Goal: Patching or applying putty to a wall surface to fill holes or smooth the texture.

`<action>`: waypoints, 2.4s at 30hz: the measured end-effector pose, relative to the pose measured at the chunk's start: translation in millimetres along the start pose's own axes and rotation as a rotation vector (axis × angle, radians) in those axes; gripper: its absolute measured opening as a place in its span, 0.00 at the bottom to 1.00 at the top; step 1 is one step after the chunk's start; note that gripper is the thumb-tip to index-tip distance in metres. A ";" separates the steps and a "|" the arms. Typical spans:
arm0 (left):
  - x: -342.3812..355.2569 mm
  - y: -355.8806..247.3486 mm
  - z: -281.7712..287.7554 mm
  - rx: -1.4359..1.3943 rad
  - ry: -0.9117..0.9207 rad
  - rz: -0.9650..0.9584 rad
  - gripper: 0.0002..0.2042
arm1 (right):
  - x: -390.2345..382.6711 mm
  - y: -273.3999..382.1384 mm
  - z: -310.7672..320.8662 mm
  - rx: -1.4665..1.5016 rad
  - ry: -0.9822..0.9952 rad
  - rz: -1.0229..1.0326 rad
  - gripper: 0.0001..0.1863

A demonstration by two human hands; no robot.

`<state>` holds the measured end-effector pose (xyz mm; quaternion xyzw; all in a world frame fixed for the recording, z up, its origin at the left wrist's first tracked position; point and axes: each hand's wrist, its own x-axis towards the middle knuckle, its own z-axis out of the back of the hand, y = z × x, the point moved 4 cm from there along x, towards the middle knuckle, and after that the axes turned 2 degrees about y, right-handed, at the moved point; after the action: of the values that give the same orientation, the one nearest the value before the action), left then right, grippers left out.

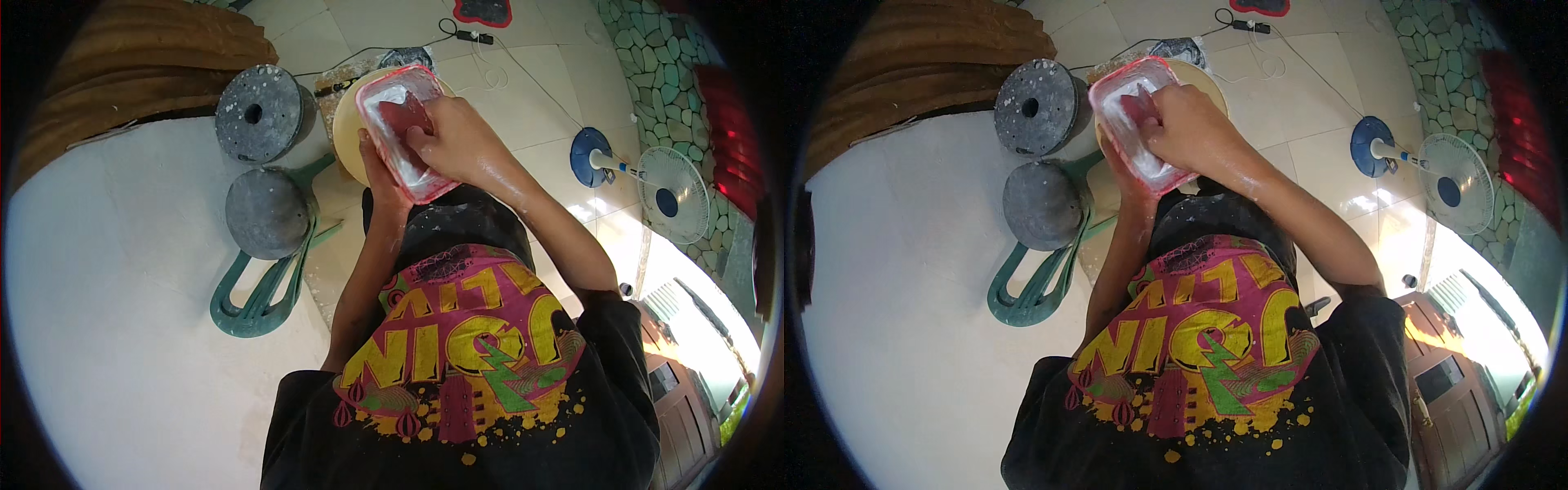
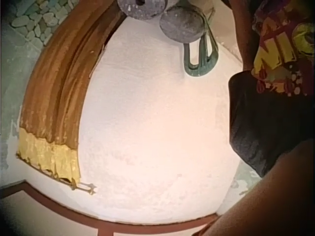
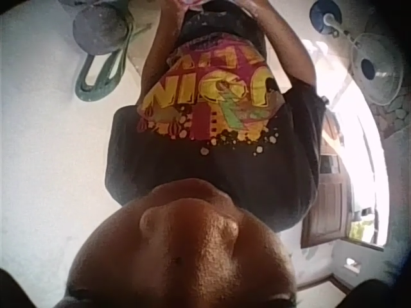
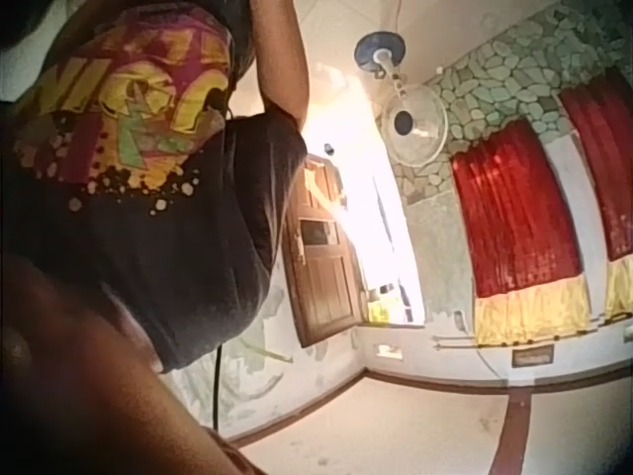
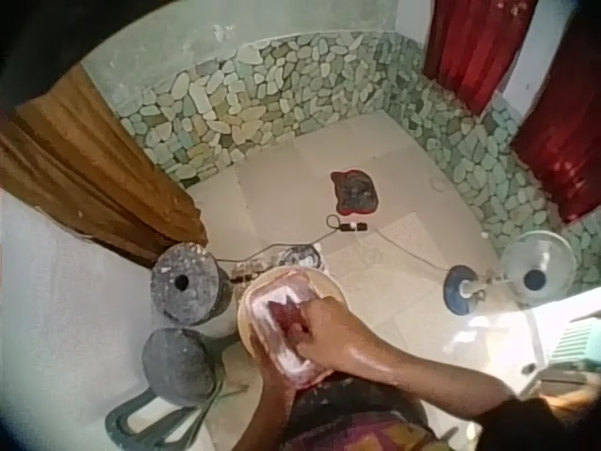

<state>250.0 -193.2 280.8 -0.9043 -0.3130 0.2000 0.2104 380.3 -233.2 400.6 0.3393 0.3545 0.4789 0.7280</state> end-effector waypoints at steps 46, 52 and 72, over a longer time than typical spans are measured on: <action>4.7 7.3 4.3 0.000 -0.112 -0.049 0.31 | -13.3 16.4 -4.3 -0.338 -0.122 -0.008 0.13; 6.7 6.8 4.0 -0.051 -0.120 0.028 0.33 | -10.1 23.8 -6.6 -0.178 -0.167 0.106 0.11; 13.4 0.3 -5.3 -0.260 -0.068 0.018 0.26 | -25.7 42.2 -5.2 -0.243 -0.194 0.143 0.09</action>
<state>262.5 -186.0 282.0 -0.9193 -0.3354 0.1901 0.0789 349.3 -243.4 438.1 0.3176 0.1970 0.5339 0.7585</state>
